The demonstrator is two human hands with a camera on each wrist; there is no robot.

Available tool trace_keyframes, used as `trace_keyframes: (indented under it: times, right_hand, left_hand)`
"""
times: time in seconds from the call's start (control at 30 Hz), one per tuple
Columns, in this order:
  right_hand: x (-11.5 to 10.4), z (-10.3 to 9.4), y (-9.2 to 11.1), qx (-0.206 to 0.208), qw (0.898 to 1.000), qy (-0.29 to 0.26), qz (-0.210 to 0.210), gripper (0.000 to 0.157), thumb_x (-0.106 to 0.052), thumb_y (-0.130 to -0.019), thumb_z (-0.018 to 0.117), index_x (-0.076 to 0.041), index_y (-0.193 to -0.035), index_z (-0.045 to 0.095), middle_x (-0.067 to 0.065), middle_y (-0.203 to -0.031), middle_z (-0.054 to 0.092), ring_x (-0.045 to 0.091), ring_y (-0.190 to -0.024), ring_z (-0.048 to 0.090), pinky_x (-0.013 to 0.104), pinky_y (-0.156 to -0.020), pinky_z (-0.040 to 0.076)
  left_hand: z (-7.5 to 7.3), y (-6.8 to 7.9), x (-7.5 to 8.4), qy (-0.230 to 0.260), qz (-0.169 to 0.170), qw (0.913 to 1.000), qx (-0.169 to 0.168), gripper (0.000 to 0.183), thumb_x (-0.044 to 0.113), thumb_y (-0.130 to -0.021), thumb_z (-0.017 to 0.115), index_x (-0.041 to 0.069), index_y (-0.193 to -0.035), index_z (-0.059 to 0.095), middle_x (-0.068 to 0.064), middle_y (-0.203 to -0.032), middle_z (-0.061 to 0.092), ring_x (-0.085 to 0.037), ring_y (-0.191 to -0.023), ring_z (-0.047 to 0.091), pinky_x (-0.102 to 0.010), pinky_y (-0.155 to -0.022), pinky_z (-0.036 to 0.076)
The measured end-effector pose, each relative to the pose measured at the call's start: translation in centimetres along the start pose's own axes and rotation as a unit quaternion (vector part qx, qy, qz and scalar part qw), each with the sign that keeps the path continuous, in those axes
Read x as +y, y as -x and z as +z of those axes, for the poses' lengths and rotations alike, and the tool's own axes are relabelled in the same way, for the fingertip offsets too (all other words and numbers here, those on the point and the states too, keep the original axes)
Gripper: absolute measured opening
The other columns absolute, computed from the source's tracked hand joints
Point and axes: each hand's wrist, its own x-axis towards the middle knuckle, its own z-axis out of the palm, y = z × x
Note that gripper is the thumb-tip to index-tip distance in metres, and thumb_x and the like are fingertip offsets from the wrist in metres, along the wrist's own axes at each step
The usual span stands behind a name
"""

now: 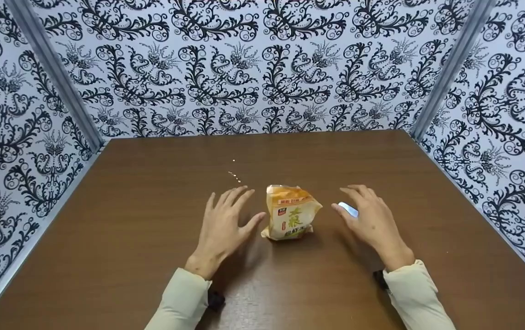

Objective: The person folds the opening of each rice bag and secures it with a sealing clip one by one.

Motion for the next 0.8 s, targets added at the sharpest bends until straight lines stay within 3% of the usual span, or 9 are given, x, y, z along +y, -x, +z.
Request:
trace_keyframes:
  times: [0.43,0.63,0.8]
  right_hand:
    - [-1.5,0.3,0.4,0.02,0.997,-0.073,-0.017,0.03,-0.025,-0.097,0.075,-0.009,-0.122,0.074,0.01,-0.119,0.072,0.032,-0.116,0.067,0.054,-0.098,0.056]
    - [-1.9,0.7,0.4,0.018,0.994,-0.102,-0.03,0.026,-0.021,-0.097,0.076,-0.009,-0.119,0.075,0.009,-0.115,0.073,0.031,-0.11,0.069,0.052,-0.093,0.057]
    - [-2.4,0.9,0.4,-0.008,0.99,-0.135,-0.036,0.026,-0.017,-0.098,0.074,-0.008,-0.122,0.074,0.007,-0.117,0.073,0.028,-0.11,0.07,0.05,-0.092,0.059]
  left_hand:
    - [0.6,-0.1,1.1,0.096,0.008,0.9954,0.001,0.047,0.04,-0.101,0.068,0.016,-0.141,0.064,-0.003,-0.141,0.067,-0.024,-0.133,0.061,-0.05,-0.116,0.045]
    - [0.6,-0.1,1.6,0.13,0.002,0.9915,-0.013,0.045,0.032,-0.1,0.068,0.015,-0.141,0.063,-0.004,-0.141,0.065,-0.025,-0.133,0.061,-0.05,-0.112,0.048]
    - [0.6,0.0,1.7,0.149,0.0,0.9884,-0.027,0.051,0.024,-0.095,0.074,0.015,-0.143,0.061,-0.003,-0.144,0.063,-0.025,-0.135,0.059,-0.052,-0.112,0.048]
